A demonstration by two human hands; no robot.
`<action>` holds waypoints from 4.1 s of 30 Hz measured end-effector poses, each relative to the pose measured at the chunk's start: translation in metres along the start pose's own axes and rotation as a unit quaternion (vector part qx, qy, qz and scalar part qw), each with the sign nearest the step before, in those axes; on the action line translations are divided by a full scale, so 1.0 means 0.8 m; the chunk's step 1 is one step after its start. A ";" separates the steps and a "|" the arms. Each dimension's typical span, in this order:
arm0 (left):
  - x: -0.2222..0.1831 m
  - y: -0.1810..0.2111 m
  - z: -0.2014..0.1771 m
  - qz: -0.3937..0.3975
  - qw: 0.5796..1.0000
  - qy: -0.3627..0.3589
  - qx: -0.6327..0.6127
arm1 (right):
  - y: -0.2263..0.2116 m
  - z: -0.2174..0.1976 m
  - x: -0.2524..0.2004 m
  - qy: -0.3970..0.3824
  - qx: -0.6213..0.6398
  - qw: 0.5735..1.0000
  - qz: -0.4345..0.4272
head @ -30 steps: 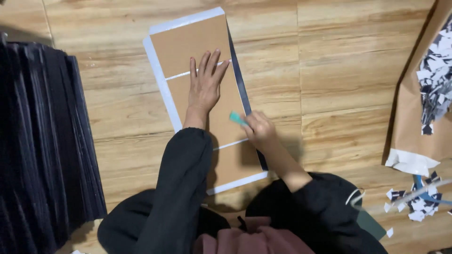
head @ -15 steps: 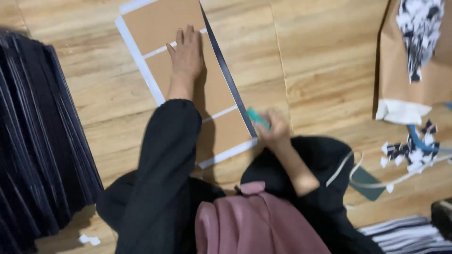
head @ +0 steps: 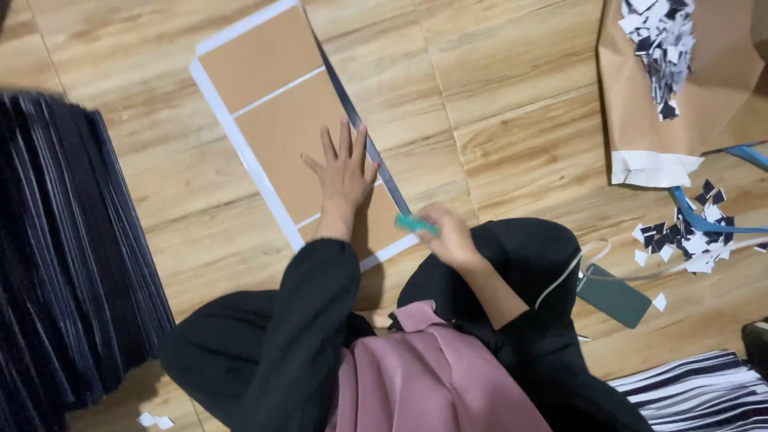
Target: Applying adhesive to the edges of cardboard panels using a small tool to prepare them for folder assembly.
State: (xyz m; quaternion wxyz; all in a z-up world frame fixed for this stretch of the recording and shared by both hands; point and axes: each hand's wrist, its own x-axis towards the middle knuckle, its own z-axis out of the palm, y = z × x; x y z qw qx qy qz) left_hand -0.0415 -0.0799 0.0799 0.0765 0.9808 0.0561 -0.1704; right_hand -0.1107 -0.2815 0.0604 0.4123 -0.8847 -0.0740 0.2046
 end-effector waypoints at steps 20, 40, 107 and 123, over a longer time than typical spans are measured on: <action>0.129 -0.076 0.011 0.124 0.973 0.193 0.000 | -0.055 -0.038 0.272 0.175 0.068 0.982 -0.002; 0.133 -0.083 0.034 0.121 0.957 0.265 0.001 | -0.128 0.056 0.456 0.154 -0.140 0.952 -0.226; 0.125 -0.095 0.024 0.101 0.917 0.324 -0.209 | -0.104 0.049 0.354 0.096 -0.232 0.913 -0.322; 0.125 -0.094 0.023 0.120 0.912 0.330 -0.213 | -0.117 0.082 0.468 0.169 -0.170 0.913 -0.332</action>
